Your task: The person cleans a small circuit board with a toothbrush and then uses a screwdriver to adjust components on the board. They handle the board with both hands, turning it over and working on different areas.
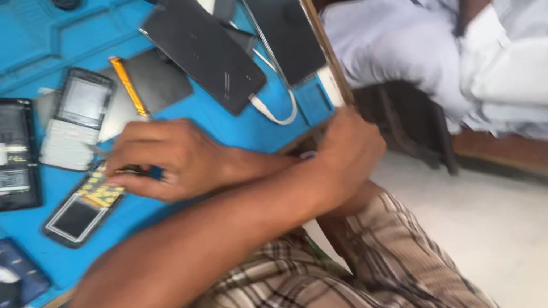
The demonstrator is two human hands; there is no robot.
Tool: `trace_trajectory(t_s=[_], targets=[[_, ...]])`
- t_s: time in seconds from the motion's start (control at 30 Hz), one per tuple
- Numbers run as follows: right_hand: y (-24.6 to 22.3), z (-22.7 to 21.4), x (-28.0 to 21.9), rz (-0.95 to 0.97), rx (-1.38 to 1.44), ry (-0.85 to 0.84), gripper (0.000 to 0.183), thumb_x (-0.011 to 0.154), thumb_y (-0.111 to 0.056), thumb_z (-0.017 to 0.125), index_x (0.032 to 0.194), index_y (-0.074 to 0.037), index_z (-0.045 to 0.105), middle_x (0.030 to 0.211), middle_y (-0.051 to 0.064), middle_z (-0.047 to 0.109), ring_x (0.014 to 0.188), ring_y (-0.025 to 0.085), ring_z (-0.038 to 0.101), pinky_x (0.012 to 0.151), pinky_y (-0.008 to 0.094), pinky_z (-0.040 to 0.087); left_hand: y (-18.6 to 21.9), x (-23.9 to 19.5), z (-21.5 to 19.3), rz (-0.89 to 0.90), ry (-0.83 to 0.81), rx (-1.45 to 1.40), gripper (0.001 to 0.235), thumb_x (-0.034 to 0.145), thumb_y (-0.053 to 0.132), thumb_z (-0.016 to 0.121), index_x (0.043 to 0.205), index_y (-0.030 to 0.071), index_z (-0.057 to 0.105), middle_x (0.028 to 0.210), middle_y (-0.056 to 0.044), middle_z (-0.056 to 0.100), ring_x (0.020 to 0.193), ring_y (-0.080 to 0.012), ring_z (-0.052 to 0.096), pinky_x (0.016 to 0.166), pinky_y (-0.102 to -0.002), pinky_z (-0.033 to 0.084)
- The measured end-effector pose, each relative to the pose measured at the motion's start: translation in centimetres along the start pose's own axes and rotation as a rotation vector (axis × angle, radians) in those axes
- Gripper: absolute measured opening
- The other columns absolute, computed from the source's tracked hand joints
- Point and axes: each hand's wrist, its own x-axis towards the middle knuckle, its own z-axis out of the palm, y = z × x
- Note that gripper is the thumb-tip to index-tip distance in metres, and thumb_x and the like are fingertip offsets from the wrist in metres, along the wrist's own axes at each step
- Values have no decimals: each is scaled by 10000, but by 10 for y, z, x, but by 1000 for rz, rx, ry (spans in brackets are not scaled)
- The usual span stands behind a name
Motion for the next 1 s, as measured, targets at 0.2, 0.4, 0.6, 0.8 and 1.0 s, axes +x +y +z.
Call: trace_trajectory(t_s=[0.2,0.4,0.6,0.8,1.0], targets=[[-10,3,2,-69,-147,60,143,906,-97,811,997,-100,701,966,46,673,828,216,708,712,340,565,-12,-4,27,-106,97,-188,99,788,160,704,796,168,802,827,-71,780,783,-230,773,587,-356,572],[-21,18,-13,-13,-280,-17,130,907,-134,805,998,-113,714,960,59,695,788,241,698,686,354,557,-20,-20,-44,35,288,-364,114,826,132,655,789,92,755,843,-142,756,791,-333,759,640,-450,597],[-34,-5,-33,-153,-570,-152,172,812,-128,803,955,-93,714,902,97,671,780,274,679,665,425,536,-62,-45,-152,-20,518,-353,242,916,288,642,1013,73,698,944,-157,748,912,-378,728,729,-512,556],[-51,-66,-50,-188,-721,54,254,794,-74,783,1044,-53,736,1002,69,708,820,227,698,655,361,541,-223,-107,-198,-319,979,-1125,264,968,135,699,1210,48,643,1006,-63,758,858,-115,765,696,-267,665],[-47,-80,-50,-176,-708,37,238,781,-46,768,1016,-70,743,1009,52,720,806,217,694,639,346,534,-284,-188,-125,-488,999,-1309,188,1001,69,634,1151,-38,672,1128,-131,735,958,-193,740,850,-305,638]])
